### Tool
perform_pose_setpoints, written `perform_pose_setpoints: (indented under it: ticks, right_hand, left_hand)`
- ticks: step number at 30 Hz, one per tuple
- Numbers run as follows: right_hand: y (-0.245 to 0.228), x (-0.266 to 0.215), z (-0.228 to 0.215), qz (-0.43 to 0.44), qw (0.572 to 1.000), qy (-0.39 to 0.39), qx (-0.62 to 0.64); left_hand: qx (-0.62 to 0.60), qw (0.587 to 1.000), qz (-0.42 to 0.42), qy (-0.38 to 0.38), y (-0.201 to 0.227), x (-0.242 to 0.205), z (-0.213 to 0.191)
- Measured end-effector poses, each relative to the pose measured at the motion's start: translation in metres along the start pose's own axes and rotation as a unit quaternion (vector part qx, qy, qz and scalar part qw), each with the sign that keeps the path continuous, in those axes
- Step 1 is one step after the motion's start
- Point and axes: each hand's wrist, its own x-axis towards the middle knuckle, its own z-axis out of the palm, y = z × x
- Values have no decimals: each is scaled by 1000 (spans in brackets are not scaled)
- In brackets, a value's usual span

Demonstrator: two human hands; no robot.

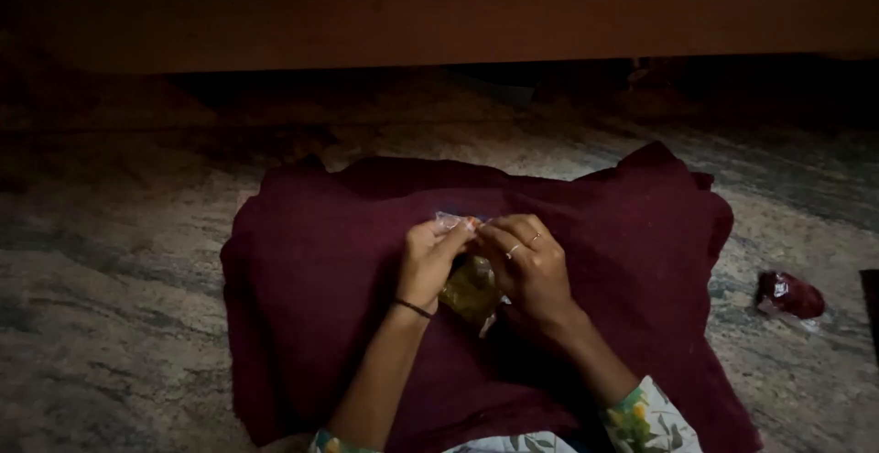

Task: The recorder extracts a blue ribbon from a package and begins folding it or wrapping it around their hand.

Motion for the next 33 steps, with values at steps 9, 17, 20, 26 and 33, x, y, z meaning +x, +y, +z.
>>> perform_pose_setpoints:
  ticks: [9,17,20,26,33]
  right_hand:
    - [18,4,5,348,895,-84,265]
    - [26,0,5,449,804,-163,355]
    - [45,-13,12,473,711,-118,507]
    - [33,-3,13,440,778,-109,435]
    - [53,-11,31,382,854,-131,328]
  left_hand:
    - [56,998,10,4,18,-11,8]
    - [177,984,9,-8,16,-5,-3]
    - [205,979,-16,17,17,-4,-8]
    - [205,979,16,7,4,-3,-12]
    - [308,950,39,15,35,-14,4]
